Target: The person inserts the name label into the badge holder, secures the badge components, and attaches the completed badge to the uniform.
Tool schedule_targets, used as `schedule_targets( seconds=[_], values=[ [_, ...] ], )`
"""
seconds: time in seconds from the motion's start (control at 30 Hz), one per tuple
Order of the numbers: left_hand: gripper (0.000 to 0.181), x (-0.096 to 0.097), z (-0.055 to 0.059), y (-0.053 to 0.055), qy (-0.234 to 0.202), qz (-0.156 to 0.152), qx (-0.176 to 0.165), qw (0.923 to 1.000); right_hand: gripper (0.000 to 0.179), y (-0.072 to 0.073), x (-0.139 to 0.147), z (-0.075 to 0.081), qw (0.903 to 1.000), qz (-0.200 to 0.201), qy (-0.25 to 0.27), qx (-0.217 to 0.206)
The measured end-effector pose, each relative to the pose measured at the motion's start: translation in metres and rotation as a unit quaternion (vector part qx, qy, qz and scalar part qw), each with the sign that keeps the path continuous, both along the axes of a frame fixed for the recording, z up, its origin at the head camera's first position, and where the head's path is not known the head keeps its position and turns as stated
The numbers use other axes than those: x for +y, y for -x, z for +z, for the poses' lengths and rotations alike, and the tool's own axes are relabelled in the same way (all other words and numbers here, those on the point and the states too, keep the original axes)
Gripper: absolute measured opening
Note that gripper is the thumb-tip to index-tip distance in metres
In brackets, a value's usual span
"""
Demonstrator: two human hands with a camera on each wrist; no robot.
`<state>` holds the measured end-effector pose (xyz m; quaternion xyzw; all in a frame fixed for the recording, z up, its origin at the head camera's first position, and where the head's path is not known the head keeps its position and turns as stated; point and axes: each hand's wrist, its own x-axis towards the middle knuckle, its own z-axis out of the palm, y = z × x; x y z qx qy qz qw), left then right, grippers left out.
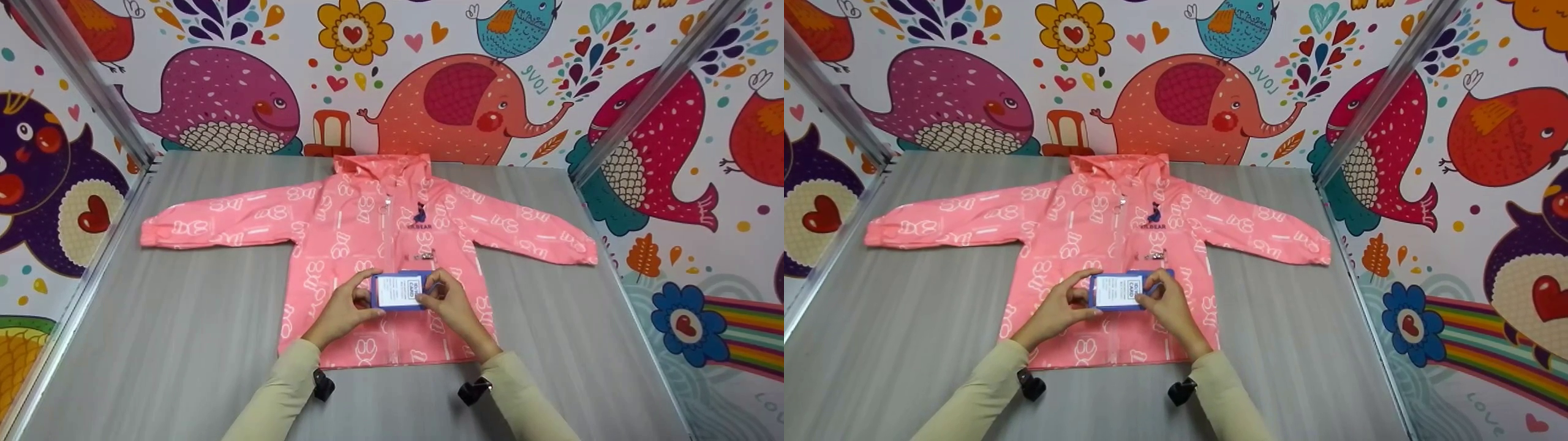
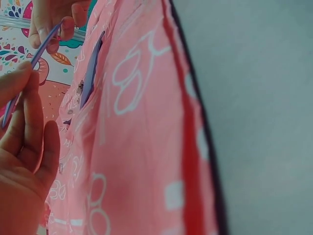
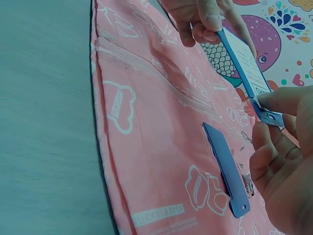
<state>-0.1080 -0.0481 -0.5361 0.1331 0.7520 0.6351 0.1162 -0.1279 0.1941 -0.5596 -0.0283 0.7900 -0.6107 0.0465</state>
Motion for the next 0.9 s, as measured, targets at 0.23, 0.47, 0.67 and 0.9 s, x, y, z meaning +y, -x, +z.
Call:
schedule_targets(
  seconds=[0.23,0.47,0.67,0.9],
  values=[
    [0.076,0.001,0.001,-0.001,0.005,0.002,-0.002,1.0000,0.030,-0.010,-0.005,0.025,0.9999,0.015,0.008,-0.001],
    [0.076,0.002,-0.001,0.000,0.008,-0.003,0.000,1.0000,0.033,-0.014,-0.007,0.029,0.9999,0.009,-0.010,-0.007],
    [0.080,0.003,-0.023,0.007,0.021,0.001,-0.003,0.9998,0.033,-0.013,-0.007,0.028,0.9996,0.006,-0.022,-0.017],
    [0.081,0.001,-0.032,0.009,0.012,-0.002,-0.002,0.9999,0.032,-0.014,-0.006,0.028,0.9997,0.006,-0.018,-0.013]
  ],
)
